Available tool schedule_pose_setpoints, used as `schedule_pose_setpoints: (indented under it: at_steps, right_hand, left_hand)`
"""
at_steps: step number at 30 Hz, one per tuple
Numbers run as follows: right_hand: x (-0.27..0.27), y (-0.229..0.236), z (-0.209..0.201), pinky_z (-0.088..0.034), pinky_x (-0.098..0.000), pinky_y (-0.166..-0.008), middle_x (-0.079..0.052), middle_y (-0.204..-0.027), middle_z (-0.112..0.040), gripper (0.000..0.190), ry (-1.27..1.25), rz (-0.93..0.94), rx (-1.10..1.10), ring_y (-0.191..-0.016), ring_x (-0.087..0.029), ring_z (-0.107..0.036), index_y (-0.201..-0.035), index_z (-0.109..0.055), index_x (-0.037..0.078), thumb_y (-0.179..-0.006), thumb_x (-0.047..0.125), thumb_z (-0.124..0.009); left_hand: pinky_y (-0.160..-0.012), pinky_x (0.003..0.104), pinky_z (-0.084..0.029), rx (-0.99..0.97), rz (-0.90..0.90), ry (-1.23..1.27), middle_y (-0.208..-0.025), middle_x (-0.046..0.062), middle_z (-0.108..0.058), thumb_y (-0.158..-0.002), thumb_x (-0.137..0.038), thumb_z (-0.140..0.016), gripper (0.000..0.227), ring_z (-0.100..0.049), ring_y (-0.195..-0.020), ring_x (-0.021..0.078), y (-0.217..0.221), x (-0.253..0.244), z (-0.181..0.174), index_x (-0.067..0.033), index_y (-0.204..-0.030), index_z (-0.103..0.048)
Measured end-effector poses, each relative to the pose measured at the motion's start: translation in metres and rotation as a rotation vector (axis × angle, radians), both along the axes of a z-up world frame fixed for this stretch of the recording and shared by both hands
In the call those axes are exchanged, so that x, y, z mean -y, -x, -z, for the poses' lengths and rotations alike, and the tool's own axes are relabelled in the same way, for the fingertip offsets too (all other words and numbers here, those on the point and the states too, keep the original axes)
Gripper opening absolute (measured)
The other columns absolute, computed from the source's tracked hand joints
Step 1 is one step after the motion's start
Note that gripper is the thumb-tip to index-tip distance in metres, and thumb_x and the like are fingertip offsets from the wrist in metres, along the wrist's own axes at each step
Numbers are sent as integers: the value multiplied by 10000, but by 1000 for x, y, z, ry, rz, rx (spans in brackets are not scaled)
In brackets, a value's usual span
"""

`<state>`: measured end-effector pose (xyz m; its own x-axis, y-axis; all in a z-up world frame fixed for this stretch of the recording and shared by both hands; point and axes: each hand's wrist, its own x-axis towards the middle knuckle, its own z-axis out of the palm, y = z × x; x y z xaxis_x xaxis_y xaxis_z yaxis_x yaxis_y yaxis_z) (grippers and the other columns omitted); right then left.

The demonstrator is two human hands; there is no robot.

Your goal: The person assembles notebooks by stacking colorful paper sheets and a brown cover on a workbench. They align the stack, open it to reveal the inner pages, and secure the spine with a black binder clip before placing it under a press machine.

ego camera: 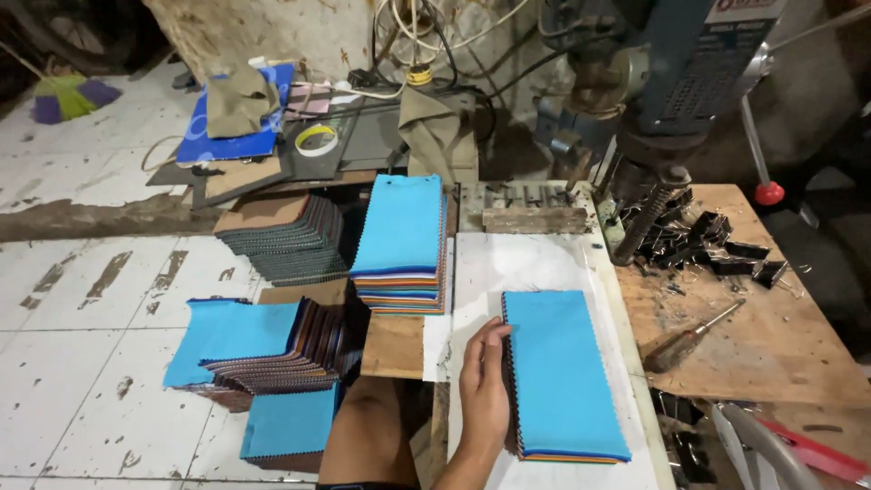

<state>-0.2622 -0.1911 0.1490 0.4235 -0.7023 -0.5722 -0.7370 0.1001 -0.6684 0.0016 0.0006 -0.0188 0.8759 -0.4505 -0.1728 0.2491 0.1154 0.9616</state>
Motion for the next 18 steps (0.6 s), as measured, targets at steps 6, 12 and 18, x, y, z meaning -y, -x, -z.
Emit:
schedule_pose_setpoints:
  at_steps: [6, 12, 18]
  right_hand:
    - [-28, -19, 86, -576, -344, -1105, 12, -1427, -748, 553, -4, 11, -29, -1296, -163, -743, -1440, -692, 322, -887, 299, -706]
    - [-61, -30, 190, -577, -345, -1111, 13, -1436, -746, 564, -39, 42, -36, -1303, -165, -744, -1449, -689, 328, -886, 305, -707]
    - [-44, -4, 338, -268, -346, -476, 5, -655, -250, 388, -864, 621, 705, -429, -175, -261, -1323, -632, 7, -1059, 146, -384]
  left_hand:
    - [-1183, 305, -399, -13, 89, -38, -1521, 1, -627, -973, -387, -530, 408, -551, -1433, 152, 2, -9, -8, -182, -1262, -731]
    - [-1211, 314, -423, -248, 214, -89, -1615, -7, -557, -873, -477, -637, 693, -493, -1505, 137, 18, -43, -22, -193, -1503, -568]
    - [-1180, 340, -449, 44, 219, -25, -1604, -11, -555, -917, -283, -685, 488, -501, -1494, 144, 55, -78, 40, -198, -1398, -692]
